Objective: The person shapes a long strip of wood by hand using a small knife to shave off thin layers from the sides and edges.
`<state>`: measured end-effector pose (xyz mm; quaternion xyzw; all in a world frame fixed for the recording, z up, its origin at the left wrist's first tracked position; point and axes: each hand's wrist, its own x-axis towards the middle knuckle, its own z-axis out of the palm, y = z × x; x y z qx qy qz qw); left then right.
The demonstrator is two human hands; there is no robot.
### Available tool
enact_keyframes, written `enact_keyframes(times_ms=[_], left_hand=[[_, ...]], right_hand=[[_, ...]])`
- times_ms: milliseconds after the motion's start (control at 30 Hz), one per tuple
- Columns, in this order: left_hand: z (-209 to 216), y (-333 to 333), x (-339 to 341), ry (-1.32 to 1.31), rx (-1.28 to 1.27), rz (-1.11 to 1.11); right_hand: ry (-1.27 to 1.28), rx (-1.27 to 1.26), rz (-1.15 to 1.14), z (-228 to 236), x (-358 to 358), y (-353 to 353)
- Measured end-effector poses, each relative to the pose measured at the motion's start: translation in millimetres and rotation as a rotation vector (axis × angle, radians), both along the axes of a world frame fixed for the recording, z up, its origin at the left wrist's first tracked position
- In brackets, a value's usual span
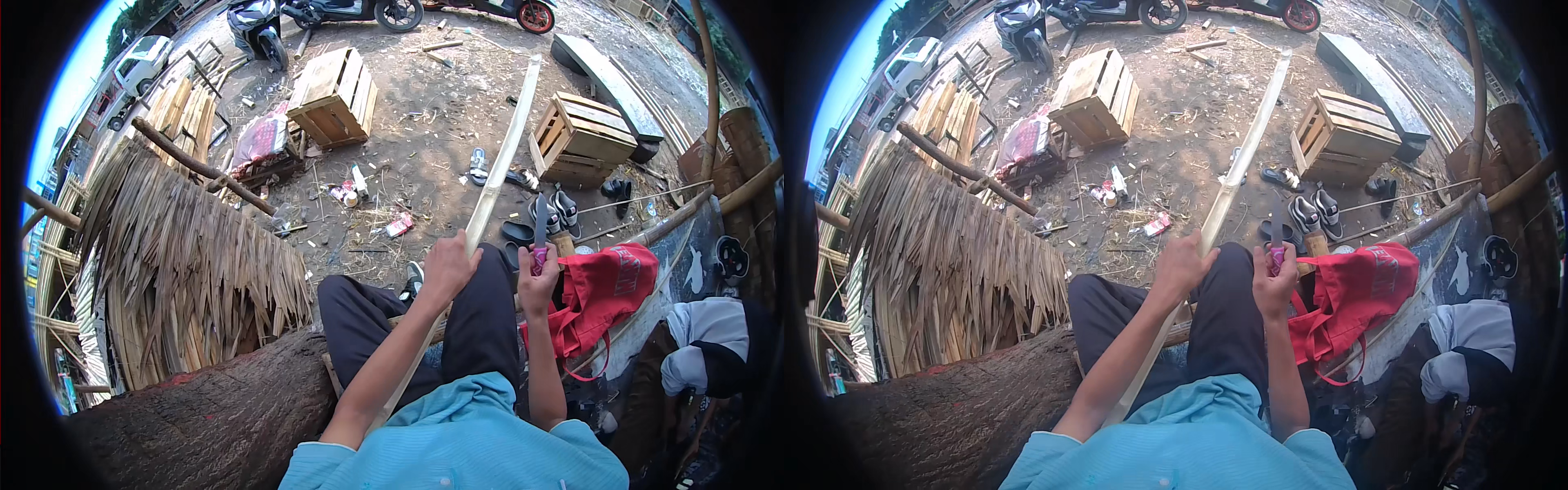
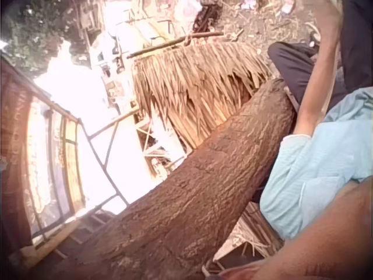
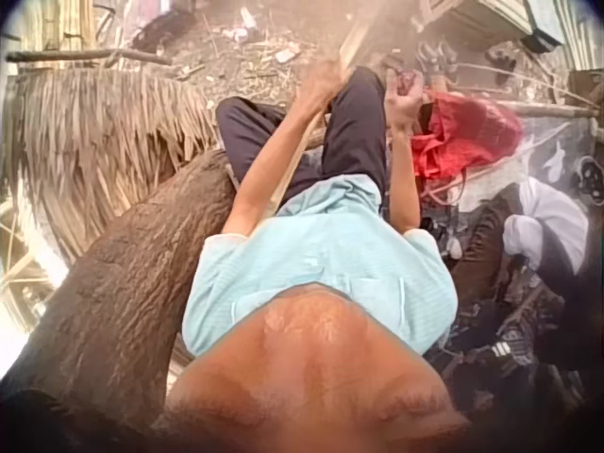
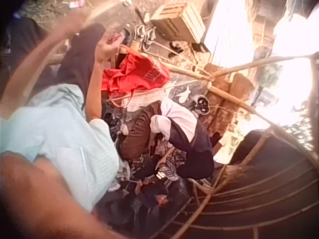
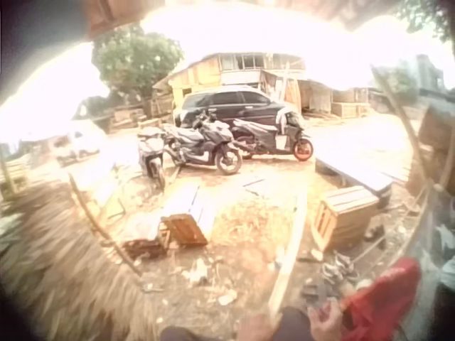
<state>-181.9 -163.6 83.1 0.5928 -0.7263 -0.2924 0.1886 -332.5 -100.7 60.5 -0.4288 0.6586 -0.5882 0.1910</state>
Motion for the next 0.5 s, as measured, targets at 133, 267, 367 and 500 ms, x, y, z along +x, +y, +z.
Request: enact_keyframes(times_ms=[133,267,367,500], left_hand=[[35,-37,-78,0.076,-0.079,-0.184],[104,-64,-156,0.210,-0.231,-0.294],[174,-89,-192,0.263,-0.317,-0.272],[215,-102,-222,0.420,-0.581,-0.224]], right_hand=[[-0.067,-0.081,-0.086,19,-32,22],[0.059,-0.175,-0.189,33,-59,45],[-0.596,-0.143,0.118,47,-40,73],[-0.927,-0.155,0.484,44,30,88]])
